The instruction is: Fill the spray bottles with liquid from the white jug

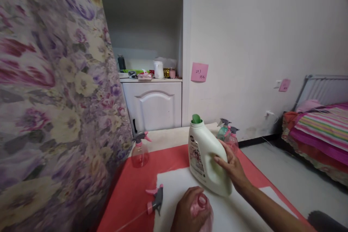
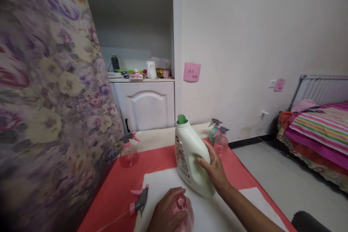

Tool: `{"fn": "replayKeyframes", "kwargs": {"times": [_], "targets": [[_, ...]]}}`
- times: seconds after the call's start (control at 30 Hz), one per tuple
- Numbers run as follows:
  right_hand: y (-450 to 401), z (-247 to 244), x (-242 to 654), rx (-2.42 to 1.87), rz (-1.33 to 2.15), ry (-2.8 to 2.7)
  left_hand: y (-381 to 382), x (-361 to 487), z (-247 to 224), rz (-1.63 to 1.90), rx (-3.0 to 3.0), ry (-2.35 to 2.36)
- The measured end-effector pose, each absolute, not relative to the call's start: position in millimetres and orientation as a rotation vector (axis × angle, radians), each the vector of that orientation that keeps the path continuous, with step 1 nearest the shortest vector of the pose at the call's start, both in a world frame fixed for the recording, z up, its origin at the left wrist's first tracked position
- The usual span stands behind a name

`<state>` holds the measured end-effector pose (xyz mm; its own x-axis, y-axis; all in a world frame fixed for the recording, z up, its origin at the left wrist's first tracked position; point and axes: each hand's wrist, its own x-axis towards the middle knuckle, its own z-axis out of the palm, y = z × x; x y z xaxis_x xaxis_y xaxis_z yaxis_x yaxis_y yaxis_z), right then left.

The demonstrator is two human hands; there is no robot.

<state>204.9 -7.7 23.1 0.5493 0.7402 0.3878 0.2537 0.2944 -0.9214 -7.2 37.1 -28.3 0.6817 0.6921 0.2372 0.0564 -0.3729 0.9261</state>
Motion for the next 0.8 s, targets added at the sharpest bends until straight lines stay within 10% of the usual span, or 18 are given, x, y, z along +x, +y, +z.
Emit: {"fn": "replayKeyframes", "kwargs": {"times": [0.53,0.8], "targets": [[-63.4,-67.8,178.4,-1.577,0.276,-0.880,40.0,-19.4,-55.0,0.506,1.645,0.586],[-79.5,-98.8,129.1,-1.423,0.761,-1.043,64.2,-67.0,-27.6,0.532,1.937,0.825]]}}
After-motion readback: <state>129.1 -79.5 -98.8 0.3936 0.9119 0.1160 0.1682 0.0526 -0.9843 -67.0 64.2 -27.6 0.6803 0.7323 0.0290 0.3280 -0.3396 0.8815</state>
